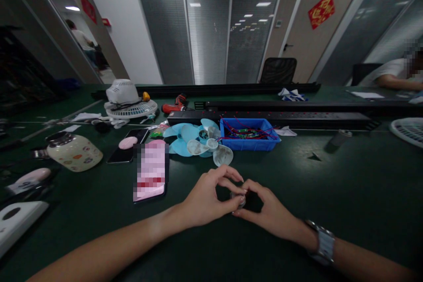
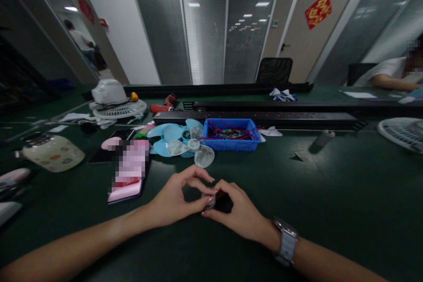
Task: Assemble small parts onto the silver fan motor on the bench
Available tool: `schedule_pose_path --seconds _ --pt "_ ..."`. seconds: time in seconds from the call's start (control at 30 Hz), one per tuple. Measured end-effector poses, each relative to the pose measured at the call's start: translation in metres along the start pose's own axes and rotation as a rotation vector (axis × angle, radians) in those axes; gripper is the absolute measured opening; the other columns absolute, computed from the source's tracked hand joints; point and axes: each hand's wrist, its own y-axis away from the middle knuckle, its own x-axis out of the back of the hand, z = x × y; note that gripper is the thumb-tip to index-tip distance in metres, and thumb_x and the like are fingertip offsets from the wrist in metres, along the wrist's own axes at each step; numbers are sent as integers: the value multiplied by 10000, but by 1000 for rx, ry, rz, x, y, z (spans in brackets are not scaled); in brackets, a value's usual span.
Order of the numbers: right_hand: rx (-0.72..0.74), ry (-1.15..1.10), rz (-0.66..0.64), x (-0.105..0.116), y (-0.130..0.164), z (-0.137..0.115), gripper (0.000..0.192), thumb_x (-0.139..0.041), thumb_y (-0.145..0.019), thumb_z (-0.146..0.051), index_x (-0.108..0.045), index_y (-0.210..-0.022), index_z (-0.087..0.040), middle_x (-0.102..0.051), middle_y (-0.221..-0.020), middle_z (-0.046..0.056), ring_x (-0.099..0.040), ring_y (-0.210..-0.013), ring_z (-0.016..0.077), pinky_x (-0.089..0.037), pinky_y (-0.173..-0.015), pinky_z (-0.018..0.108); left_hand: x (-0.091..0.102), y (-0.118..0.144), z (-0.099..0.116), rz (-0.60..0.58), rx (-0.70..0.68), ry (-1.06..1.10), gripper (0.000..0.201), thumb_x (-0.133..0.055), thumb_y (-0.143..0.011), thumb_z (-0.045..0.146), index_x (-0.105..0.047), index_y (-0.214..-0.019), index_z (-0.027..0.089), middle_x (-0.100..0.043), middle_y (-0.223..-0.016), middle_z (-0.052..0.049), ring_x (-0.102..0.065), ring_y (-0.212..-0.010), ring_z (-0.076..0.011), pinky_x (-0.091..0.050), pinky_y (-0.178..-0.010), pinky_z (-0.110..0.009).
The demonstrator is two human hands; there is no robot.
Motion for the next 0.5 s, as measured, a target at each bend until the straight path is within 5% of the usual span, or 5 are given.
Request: schedule_pose_path --seconds 0.3,0.5 --pt "-21 -11 -13 -1 0 1 288 -776 -812 -377 -603 -997 -240 -624 -962 -10 -593 -899 197 -464 -784 326 -17 4 -4 188 69 43 214 -792 -757 220 -611 -866 187 -713 -819 -17 -719 -807 -211 -541 -757 -322" --pt "-41 -1 -26 1 -1 0 320 -797 -788 -391 -610 -996 -235 -650 -993 -4 -601 -928 204 -470 -808 333 1 11 -4 328 75 97 140 -744 -817 212 -614 -868 200 -693 -898 -7 -737 -859 -182 -559 -802 -289"
